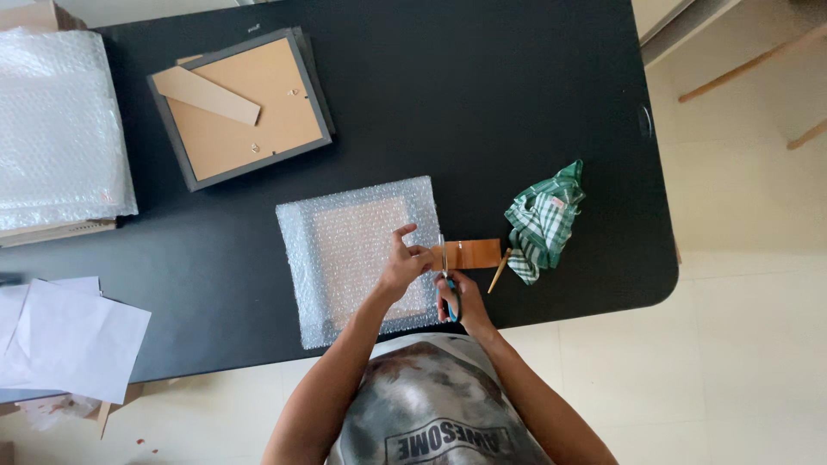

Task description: The person wraps an item in bubble wrap and secures the edges with tape using scissors to cut the tape pieces.

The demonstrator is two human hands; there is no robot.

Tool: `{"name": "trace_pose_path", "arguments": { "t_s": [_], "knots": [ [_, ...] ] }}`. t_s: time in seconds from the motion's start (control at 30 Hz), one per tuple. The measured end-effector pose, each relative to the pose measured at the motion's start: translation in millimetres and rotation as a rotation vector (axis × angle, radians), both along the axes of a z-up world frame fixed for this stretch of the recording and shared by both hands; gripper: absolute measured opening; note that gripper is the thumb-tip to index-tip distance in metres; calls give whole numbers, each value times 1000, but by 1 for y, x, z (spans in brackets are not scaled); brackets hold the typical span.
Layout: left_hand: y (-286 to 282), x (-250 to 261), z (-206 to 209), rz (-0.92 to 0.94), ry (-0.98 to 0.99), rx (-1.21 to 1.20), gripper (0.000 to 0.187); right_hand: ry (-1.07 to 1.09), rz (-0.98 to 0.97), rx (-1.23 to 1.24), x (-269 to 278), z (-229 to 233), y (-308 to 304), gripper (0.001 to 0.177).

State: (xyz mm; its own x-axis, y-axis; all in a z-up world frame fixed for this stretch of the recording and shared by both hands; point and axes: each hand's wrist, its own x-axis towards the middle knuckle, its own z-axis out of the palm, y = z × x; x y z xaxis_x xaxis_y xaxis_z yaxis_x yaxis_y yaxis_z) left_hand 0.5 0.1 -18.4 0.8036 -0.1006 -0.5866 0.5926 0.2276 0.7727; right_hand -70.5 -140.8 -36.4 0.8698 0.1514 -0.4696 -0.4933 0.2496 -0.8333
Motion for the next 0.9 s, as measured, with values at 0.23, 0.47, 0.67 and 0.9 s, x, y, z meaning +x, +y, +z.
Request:
{"name": "trace_pose_path", "arguments": {
  "t_s": [0.23,0.47,0.67,0.9],
  "knots": [
    [-3,1,22,49,92,-39,69,-19,146,95,-15,14,-15,72],
    [-8,1,23,144,25,-23,77,-287,-267,-287,-27,38,-77,44],
    [-16,-3,23,221,12,-82,88,-105,-691,-902,20,75,-156,37],
    [-30,-13,18,264,-4,-115,93,188,-282,-1164,35,10,-218,26]
  ]
}}
